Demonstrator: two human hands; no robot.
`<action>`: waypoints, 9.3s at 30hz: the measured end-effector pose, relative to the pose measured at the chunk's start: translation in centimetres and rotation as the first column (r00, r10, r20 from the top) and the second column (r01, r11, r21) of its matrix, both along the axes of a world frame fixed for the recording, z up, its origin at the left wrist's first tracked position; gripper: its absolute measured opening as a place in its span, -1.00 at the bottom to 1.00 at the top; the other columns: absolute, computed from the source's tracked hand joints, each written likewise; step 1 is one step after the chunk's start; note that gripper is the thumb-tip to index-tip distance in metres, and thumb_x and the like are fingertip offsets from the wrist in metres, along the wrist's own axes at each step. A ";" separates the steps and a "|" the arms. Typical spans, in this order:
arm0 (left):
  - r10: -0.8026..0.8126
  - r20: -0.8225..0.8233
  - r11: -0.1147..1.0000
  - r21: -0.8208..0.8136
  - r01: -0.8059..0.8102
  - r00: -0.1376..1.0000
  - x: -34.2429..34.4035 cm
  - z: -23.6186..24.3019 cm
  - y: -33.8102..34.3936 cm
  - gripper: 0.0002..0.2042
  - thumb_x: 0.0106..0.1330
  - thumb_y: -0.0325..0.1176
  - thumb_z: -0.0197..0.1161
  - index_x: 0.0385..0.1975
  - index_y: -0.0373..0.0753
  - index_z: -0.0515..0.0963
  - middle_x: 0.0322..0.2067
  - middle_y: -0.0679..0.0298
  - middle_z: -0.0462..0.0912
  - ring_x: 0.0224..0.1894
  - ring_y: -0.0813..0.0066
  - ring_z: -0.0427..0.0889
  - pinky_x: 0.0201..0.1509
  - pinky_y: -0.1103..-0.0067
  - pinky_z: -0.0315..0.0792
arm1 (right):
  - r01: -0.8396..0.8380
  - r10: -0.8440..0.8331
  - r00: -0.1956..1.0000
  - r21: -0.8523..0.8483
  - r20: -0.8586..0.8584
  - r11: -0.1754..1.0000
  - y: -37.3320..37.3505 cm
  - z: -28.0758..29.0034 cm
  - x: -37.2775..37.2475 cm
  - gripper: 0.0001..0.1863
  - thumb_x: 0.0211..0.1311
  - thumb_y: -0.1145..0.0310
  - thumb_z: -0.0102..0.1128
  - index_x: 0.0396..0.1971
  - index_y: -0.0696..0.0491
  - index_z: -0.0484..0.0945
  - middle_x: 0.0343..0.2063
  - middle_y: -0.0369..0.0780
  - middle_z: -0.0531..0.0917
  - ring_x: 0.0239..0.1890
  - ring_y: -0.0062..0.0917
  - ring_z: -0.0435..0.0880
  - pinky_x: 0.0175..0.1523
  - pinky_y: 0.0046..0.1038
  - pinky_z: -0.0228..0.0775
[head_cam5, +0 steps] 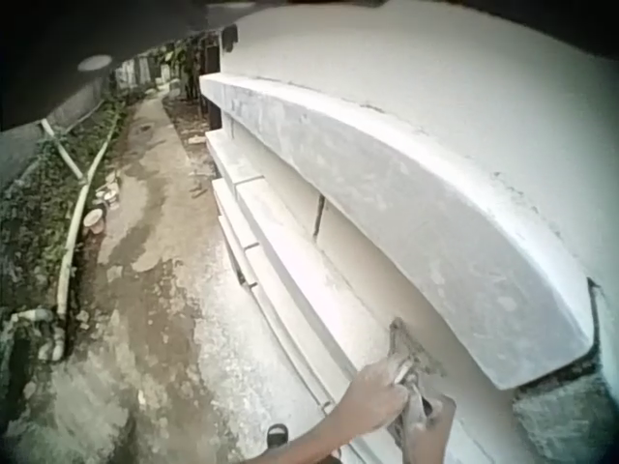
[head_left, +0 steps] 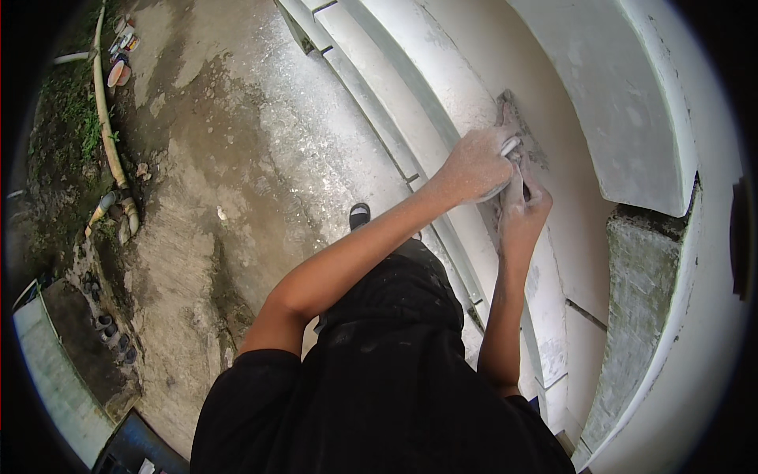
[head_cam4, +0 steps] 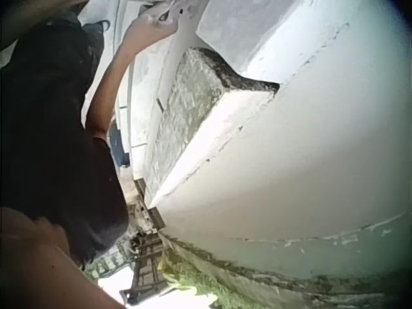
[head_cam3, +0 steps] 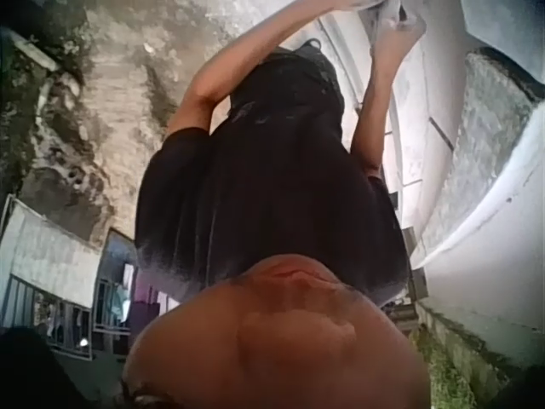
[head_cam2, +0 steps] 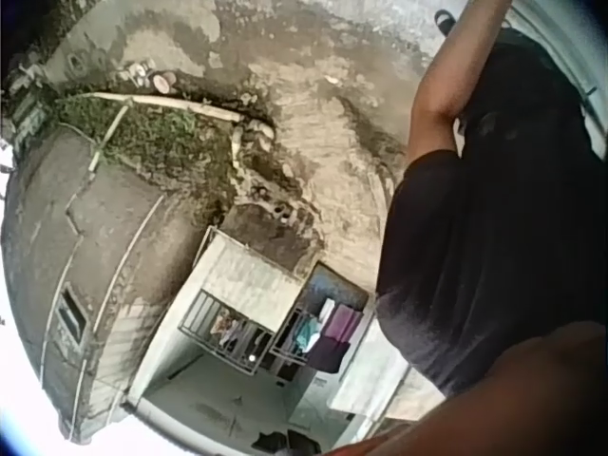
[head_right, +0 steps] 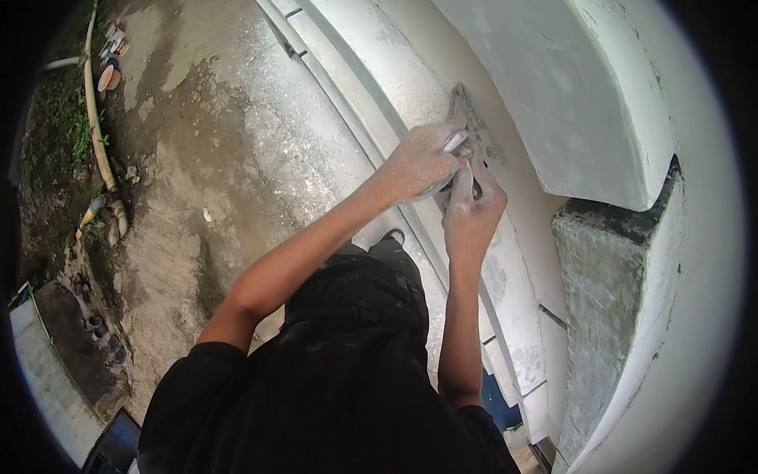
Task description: Applying putty or plaster to a wall ledge using a spatula.
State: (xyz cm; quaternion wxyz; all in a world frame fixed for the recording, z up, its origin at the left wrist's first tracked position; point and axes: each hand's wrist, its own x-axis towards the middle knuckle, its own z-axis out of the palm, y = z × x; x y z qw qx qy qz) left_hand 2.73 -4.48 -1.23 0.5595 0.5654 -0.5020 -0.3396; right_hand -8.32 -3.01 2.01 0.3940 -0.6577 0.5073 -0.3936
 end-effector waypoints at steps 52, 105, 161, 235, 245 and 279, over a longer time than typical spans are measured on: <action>0.243 0.700 0.967 -0.227 -0.114 0.671 -4.5 -2.4 0.5 -0.51 0.40 -0.38 0.05 0.16 -0.73 0.27 0.16 -0.49 0.33 0.28 -0.45 0.25 0.38 0.06 0.16 | 0.149 -0.174 0.949 -0.109 -0.263 0.983 9.6 -0.1 -14.8 -0.64 0.29 0.48 0.17 0.08 0.13 0.61 -0.25 -0.04 0.71 -0.22 -0.50 0.64 -0.02 -0.46 0.43; 0.339 -0.108 0.926 0.216 -0.311 0.934 5.3 -2.1 9.3 -0.56 0.44 -0.14 0.10 0.07 -0.43 0.48 -0.56 0.12 0.53 -0.48 0.37 0.53 -0.31 0.44 0.43 | -0.192 0.188 0.730 0.067 -0.657 0.979 7.4 3.4 -7.2 -0.59 0.14 0.55 0.28 0.04 0.06 0.64 -0.23 -0.12 0.63 -0.28 -0.27 0.63 -0.06 -0.36 0.45; 0.404 0.492 0.910 -0.303 -0.283 0.771 -4.1 0.4 6.2 -0.68 0.18 -0.52 0.27 -0.03 -0.25 0.61 -0.29 0.18 0.49 -0.23 0.25 0.50 -0.13 0.39 0.40 | 0.058 -0.086 0.955 -0.103 -0.284 0.993 10.2 1.6 -18.7 -0.53 0.13 0.64 0.24 0.11 0.19 0.58 -0.29 -0.12 0.63 -0.28 -0.51 0.59 -0.12 -0.49 0.42; -0.254 0.062 0.967 0.042 0.252 0.965 -1.7 0.3 2.0 -0.20 0.13 -0.48 0.05 0.39 -0.58 -0.13 0.39 -0.42 -0.10 0.44 -0.25 0.01 0.50 0.30 0.00 | -0.092 0.056 0.955 -0.111 -0.290 0.990 1.6 -0.1 -4.5 -0.51 0.27 0.49 0.12 0.21 0.28 0.44 0.03 0.06 0.63 0.10 -0.36 0.58 0.30 -0.40 0.23; -0.224 0.014 0.971 0.085 0.222 0.974 -0.9 1.4 1.3 -0.42 0.16 -0.52 0.03 0.19 -0.69 0.17 0.24 -0.52 0.15 0.36 -0.43 0.05 0.49 0.16 0.00 | -0.090 0.062 0.970 -0.111 -0.234 0.990 1.1 -0.2 -2.7 -0.47 0.19 0.65 0.03 0.22 0.38 0.37 -0.09 0.09 0.67 -0.11 -0.55 0.62 0.13 -0.52 0.36; -0.157 0.488 0.979 -0.039 0.201 0.858 0.8 -0.6 1.3 -0.33 0.10 -0.44 0.11 0.22 -0.72 0.19 0.23 -0.49 0.22 0.44 -0.30 0.02 0.46 -0.14 -0.17 | 0.073 -0.111 0.928 -0.119 -0.356 0.990 2.8 -0.5 -0.7 -0.50 0.20 0.61 0.10 0.18 0.34 0.43 -0.56 -0.01 0.50 -0.44 -0.65 0.44 -0.22 -0.51 0.41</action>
